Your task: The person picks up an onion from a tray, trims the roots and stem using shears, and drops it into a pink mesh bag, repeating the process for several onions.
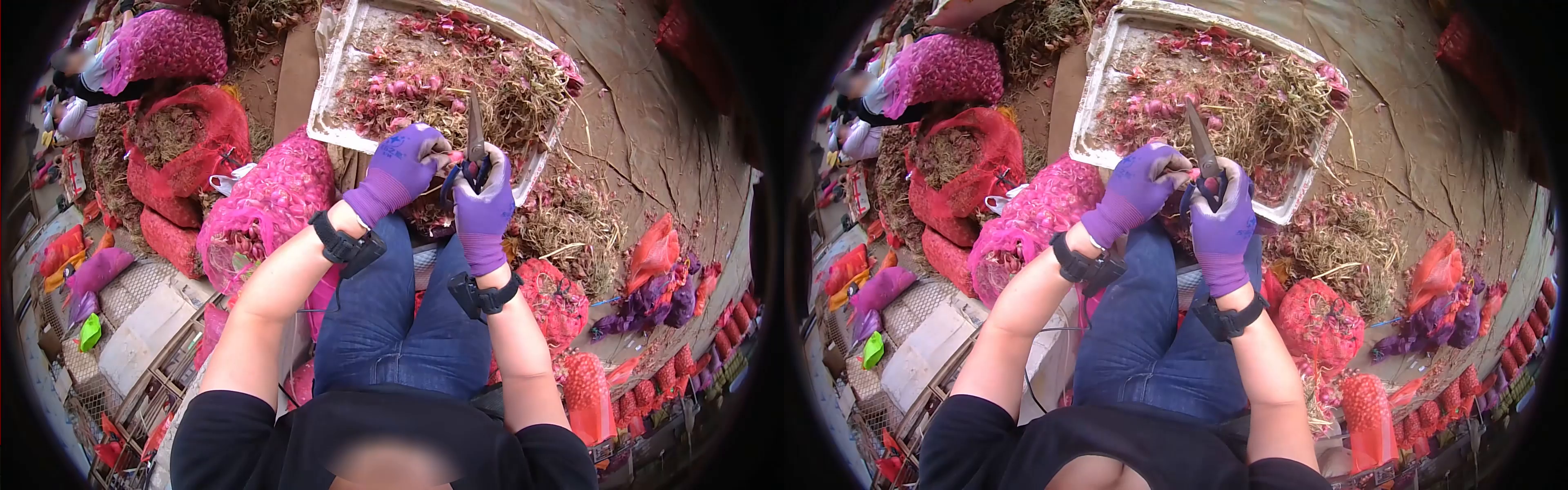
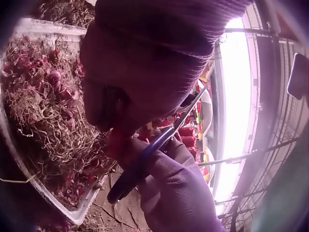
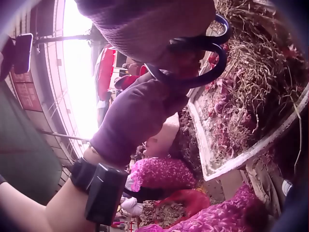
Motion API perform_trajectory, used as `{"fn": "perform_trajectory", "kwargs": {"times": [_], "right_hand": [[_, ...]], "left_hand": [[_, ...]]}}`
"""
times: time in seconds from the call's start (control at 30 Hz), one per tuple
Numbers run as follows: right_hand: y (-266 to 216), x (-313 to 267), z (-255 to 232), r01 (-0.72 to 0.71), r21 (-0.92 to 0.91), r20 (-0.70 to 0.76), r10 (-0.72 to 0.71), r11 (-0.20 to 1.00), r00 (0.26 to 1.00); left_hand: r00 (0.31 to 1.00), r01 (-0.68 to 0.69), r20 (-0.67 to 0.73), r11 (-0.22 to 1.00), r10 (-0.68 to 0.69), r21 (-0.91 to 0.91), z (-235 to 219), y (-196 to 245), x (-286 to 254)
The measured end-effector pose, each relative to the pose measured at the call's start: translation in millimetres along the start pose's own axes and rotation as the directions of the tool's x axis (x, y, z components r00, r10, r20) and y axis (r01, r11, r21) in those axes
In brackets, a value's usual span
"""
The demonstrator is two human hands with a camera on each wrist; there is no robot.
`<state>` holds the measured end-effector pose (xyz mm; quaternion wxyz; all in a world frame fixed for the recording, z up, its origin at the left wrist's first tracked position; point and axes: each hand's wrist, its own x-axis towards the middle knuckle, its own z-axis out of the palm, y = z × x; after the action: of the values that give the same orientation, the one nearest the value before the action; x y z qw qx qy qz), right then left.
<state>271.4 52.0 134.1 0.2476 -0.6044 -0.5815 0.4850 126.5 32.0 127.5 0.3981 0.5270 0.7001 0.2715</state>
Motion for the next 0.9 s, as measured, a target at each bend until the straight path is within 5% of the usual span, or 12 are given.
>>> {"fn": "perform_trajectory", "kwargs": {"times": [0.17, 0.23, 0.27, 0.33, 0.4, 0.67, 0.73, 0.8, 0.83, 0.9], "right_hand": [[2.5, 4.2, -0.4, 0.008, 0.020, -0.014, -0.008, 1.000, 1.000], [8.7, 6.4, -2.2, -0.081, 0.286, 0.085, 0.059, 0.955, 0.995], [9.0, 6.5, -4.2, -0.081, 0.287, 0.084, 0.060, 0.954, 0.995], [8.9, 7.8, -7.9, -0.343, 0.481, 0.224, 0.265, 0.807, 0.938], [12.1, 6.8, -5.9, -0.344, 0.492, 0.208, 0.276, 0.800, 0.938], [12.2, 12.5, 2.0, -0.326, 0.596, 0.145, 0.301, 0.734, 0.942], [6.4, 15.7, 0.8, -0.361, 0.727, 0.157, 0.369, 0.584, 0.916], [13.2, 30.0, -4.9, -0.380, 0.743, 0.158, 0.407, 0.551, 0.900], [16.5, 36.2, -8.9, -0.402, 0.757, 0.165, 0.444, 0.515, 0.880], [17.1, 43.5, -14.5, -0.392, 0.775, 0.183, 0.419, 0.496, 0.890]], "left_hand": [[0.966, -0.174, -0.199, 0.984, 0.163, -0.042, 12.8, -7.5, -4.5], [0.928, -0.268, -0.266, 0.963, 0.259, 0.003, 12.9, -9.3, -6.5], [0.904, -0.342, -0.242, 0.936, 0.352, 0.084, 9.6, -6.9, -6.8], [0.871, -0.418, -0.209, 0.894, 0.445, 0.163, 5.7, -4.8, -5.1], [0.868, -0.459, -0.099, 0.863, 0.487, 0.213, 3.6, -5.5, -3.4], [0.825, -0.491, -0.042, 0.753, 0.563, 0.438, -4.2, 8.9, 1.1], [0.804, -0.515, -0.045, 0.732, 0.593, 0.446, -0.4, 10.3, 0.8], [0.736, -0.651, 0.100, 0.659, 0.669, 0.376, 12.6, 5.3, -4.8], [0.735, -0.652, 0.099, 0.659, 0.671, 0.376, 14.5, -3.0, -3.9], [0.884, -0.368, 0.008, 0.686, 0.467, 0.628, 11.1, -31.6, 3.5]]}}
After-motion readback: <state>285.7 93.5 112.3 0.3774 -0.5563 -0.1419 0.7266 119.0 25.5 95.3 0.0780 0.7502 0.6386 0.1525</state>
